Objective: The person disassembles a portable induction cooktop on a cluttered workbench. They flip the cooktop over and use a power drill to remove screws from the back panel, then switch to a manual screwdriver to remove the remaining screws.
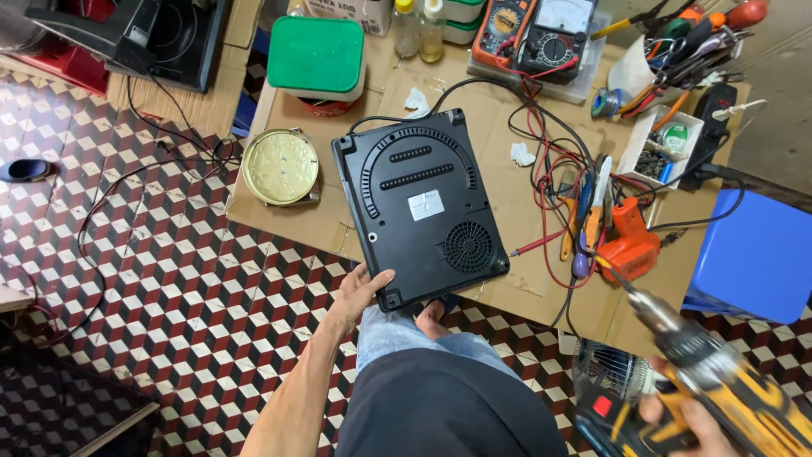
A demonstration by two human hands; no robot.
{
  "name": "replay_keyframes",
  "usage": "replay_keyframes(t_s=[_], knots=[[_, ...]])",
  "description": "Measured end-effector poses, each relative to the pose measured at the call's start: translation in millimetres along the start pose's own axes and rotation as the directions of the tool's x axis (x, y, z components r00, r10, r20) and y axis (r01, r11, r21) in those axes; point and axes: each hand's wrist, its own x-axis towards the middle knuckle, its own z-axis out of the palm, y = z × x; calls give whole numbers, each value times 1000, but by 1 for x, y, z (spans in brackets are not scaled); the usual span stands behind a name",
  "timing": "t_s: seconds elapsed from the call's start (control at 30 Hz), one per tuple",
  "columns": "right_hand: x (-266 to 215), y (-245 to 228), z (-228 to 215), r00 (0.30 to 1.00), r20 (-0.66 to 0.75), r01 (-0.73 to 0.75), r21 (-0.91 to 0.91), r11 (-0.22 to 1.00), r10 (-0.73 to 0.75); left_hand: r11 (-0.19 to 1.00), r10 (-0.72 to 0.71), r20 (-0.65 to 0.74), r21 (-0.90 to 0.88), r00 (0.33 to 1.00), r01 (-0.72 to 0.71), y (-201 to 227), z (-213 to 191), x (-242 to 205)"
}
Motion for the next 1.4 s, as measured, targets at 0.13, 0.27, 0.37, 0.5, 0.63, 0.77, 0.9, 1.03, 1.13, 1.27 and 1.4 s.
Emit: replay_keyframes(t_s=[0.13, 0.27, 0.37, 0.5, 0.63, 0.77, 0.9, 1.03, 1.13, 1.27, 1.4], knots=[[62, -26, 109, 984, 171, -51, 30, 998, 45, 999, -7, -26, 38, 1000, 8, 1, 3, 2], [61, -13, 155, 944, 244, -111, -398, 911, 222, 998, 9, -2, -66, 1000, -9, -1, 1, 0], [52, -17, 182, 900, 310, -56, -617, 785, 307, 992, 15, 26, -123, 1000, -12, -2, 1, 1], [35, -20, 206, 862, 431, 197, -771, 606, 268, 979, 34, 64, -202, 997, -20, 2, 3, -1], [29, -21, 217, 789, 584, 403, -726, 558, 190, 976, 10, 53, -219, 999, 2, 7, 5, -4], [30, -26, 230, 786, 500, 277, -811, 515, 364, 978, 20, 56, -206, 998, -8, 4, 5, -2], [30, -21, 237, 761, 514, 259, -800, 541, 397, 969, 47, 75, -245, 996, -28, -2, 3, 2], [29, -19, 245, 752, 509, 247, -807, 536, 420, 973, 76, 48, -220, 996, -64, -4, 1, 4], [27, -21, 248, 758, 480, 232, -831, 506, 441, 988, 74, 19, -134, 997, -71, -7, 1, 7], [25, -28, 255, 785, 476, 268, -838, 475, 396, 989, 76, 15, -128, 997, -73, -3, 3, 3], [28, -26, 258, 776, 469, 316, -868, 383, 422, 993, 40, 7, -108, 999, -39, 1, 5, 0]])
